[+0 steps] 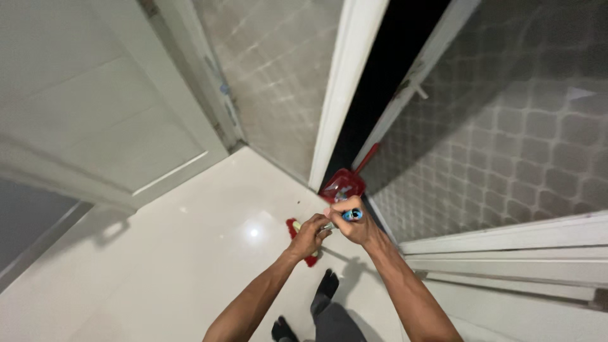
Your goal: The person sweeps small pieces of debris on a tiled floor using a broom and a dustpan. They gather the debris into a pile and sweep it into the dustpan.
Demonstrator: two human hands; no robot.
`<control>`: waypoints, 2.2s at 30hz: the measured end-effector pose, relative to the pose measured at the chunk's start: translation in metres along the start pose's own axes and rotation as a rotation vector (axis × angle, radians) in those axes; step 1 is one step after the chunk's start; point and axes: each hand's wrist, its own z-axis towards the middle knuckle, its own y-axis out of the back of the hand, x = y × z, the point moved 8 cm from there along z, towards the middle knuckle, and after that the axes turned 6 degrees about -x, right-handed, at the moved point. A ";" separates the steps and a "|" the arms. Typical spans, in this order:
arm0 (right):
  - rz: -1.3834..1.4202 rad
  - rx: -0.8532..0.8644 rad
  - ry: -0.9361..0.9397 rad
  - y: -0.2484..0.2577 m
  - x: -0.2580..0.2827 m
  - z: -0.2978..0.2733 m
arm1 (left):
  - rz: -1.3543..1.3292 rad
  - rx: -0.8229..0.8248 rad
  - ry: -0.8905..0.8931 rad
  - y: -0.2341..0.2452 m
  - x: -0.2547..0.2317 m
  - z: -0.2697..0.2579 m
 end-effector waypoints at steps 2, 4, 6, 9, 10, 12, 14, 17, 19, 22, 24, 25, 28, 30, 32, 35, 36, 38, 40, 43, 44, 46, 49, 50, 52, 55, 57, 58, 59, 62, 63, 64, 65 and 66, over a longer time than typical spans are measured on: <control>-0.037 -0.014 0.000 0.030 -0.005 0.010 | 0.025 0.029 0.004 -0.024 -0.002 0.033; -0.021 -0.010 -0.005 0.055 -0.012 0.018 | -0.088 0.002 0.018 -0.044 0.001 0.064; -0.004 -0.002 0.007 0.074 -0.019 0.025 | -0.125 -0.024 -0.016 -0.062 0.006 0.090; -0.051 -0.041 0.006 0.103 -0.041 0.035 | -0.023 -0.021 -0.084 -0.087 0.018 0.123; -0.080 -0.066 0.002 0.113 -0.048 0.036 | 0.029 0.003 -0.070 -0.096 0.023 0.134; 0.036 -0.121 0.009 0.137 -0.057 0.036 | 0.076 0.044 -0.063 -0.109 0.026 0.151; 0.138 -0.173 -0.032 0.154 -0.069 0.043 | 0.066 0.083 -0.083 -0.114 0.018 0.166; 0.150 -0.276 -0.170 0.165 -0.114 0.047 | 0.148 0.130 -0.121 -0.112 0.003 0.194; -0.010 -0.377 -0.241 0.170 -0.160 0.045 | 0.039 0.125 -0.081 -0.102 -0.004 0.215; -0.032 -0.462 -0.407 0.163 -0.248 0.034 | -0.043 0.089 -0.044 -0.080 -0.027 0.245; 0.063 -0.519 -0.430 0.158 -0.295 0.033 | -0.152 0.136 0.001 -0.064 -0.051 0.268; 0.114 -0.551 -0.445 0.151 -0.314 0.035 | -0.247 0.199 0.045 -0.059 -0.065 0.283; 0.031 -0.706 -0.521 0.130 -0.332 0.051 | -0.516 0.390 -0.145 -0.034 -0.140 0.310; 0.030 -0.791 -0.448 0.126 -0.308 0.075 | -0.642 0.536 -0.297 -0.019 -0.190 0.326; 0.028 -0.871 -0.386 0.112 -0.277 0.092 | -0.707 0.711 -0.341 -0.014 -0.218 0.331; -0.009 -1.003 -0.450 0.090 -0.252 0.085 | -0.659 0.958 -0.126 -0.031 -0.214 0.337; -0.041 -1.046 -0.558 0.086 -0.254 0.069 | -0.695 0.964 -0.035 -0.037 -0.210 0.341; -0.103 -1.094 -0.753 0.076 -0.268 0.039 | -0.760 0.966 0.159 -0.053 -0.197 0.342; -0.161 -1.097 -0.931 0.064 -0.289 0.005 | -0.918 1.083 0.280 -0.072 -0.188 0.338; -0.214 -1.088 -1.150 0.043 -0.307 -0.063 | -0.997 1.310 0.395 -0.109 -0.162 0.310; -0.180 -1.052 -1.172 0.034 -0.310 -0.081 | -0.993 1.384 0.414 -0.120 -0.152 0.300; -0.111 -0.985 -1.207 0.013 -0.307 -0.117 | -0.831 1.441 0.507 -0.138 -0.118 0.263; -0.001 -0.897 -1.332 -0.018 -0.305 -0.157 | -0.729 1.499 0.625 -0.153 -0.066 0.202; -0.025 -0.978 -1.329 -0.024 -0.302 -0.164 | -0.719 1.511 0.656 -0.157 -0.051 0.187; -0.081 -1.139 -1.312 -0.029 -0.298 -0.171 | -0.765 1.570 0.669 -0.165 -0.031 0.163; -0.271 -1.161 -1.264 -0.011 -0.309 -0.155 | -0.797 1.538 0.558 -0.177 -0.016 0.176; -0.143 -1.087 -1.287 -0.004 -0.329 -0.134 | -0.841 1.520 0.464 -0.174 -0.025 0.206; -0.138 -1.140 -1.212 0.007 -0.331 -0.117 | -0.887 1.531 0.427 -0.171 -0.039 0.224; -0.133 -1.192 -1.135 0.019 -0.331 -0.097 | -0.804 1.520 0.396 -0.167 -0.050 0.242; -0.022 -1.268 -1.014 0.046 -0.323 -0.045 | -0.712 1.447 0.162 -0.134 -0.112 0.287; 0.020 -1.314 -0.905 0.055 -0.316 -0.028 | -0.715 1.454 0.157 -0.123 -0.133 0.291; 0.041 -1.307 -0.867 0.060 -0.312 -0.016 | -0.715 1.464 0.156 -0.114 -0.151 0.291; 0.060 -1.301 -0.829 0.063 -0.310 -0.008 | -0.715 1.474 0.155 -0.104 -0.165 0.288; 0.049 -1.282 -0.786 0.063 -0.308 -0.002 | -0.641 1.438 0.085 -0.095 -0.175 0.285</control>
